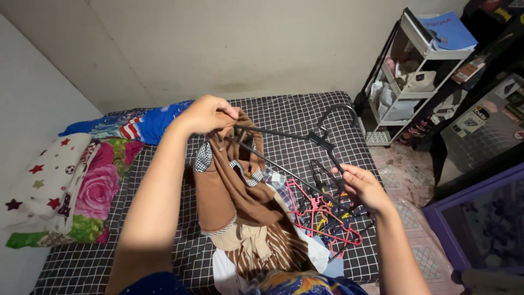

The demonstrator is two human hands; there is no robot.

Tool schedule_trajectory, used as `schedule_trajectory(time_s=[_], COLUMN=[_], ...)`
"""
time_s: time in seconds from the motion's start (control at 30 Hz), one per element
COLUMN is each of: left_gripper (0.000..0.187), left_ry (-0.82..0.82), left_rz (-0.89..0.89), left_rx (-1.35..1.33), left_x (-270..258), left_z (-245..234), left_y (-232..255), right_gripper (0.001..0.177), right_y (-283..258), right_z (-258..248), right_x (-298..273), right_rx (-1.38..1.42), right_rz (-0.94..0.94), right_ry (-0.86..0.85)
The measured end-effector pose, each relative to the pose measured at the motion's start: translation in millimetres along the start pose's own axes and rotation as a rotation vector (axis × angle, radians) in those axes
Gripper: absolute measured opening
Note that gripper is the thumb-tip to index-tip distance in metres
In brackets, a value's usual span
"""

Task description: The person picks up a brown short-sleeved shirt from a bed, places it on a black hanger, and buttons the collar. They then carry the hanger to a purple wardrobe and hang the shirt inside among other garments.

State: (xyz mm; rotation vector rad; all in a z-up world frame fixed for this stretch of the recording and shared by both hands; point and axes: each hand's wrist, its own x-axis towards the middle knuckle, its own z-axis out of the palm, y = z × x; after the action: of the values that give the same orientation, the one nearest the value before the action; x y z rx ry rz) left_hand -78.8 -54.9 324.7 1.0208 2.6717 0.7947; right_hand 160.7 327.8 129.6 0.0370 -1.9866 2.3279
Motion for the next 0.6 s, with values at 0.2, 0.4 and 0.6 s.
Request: schedule_trajectory(time_s=[0.2, 0.4, 0.6], left_gripper=[0.024, 0.019, 0.045], left_ry=[-0.047, 0.077, 0.342], left_rz=[0.082, 0.257, 0.383], left_rx=[0.112, 0.209, 0.167], left_x=[-10.2, 0.6, -19.7], left_z=[6.0, 43.3, 73.9], left_y=[37.3, 53.8, 40.2], right_gripper=[0.037, 0.037, 0.039], right_y=[-18.6, -1.8, 7.8], right_z=[26.9, 62.8, 61.8], right_x=[10.4, 45.4, 72.2], right_rx=[0.026, 0.125, 0.315], right_rz=[0.047, 0.050, -0.040], right_ry=[-0.082, -0.135, -0.064])
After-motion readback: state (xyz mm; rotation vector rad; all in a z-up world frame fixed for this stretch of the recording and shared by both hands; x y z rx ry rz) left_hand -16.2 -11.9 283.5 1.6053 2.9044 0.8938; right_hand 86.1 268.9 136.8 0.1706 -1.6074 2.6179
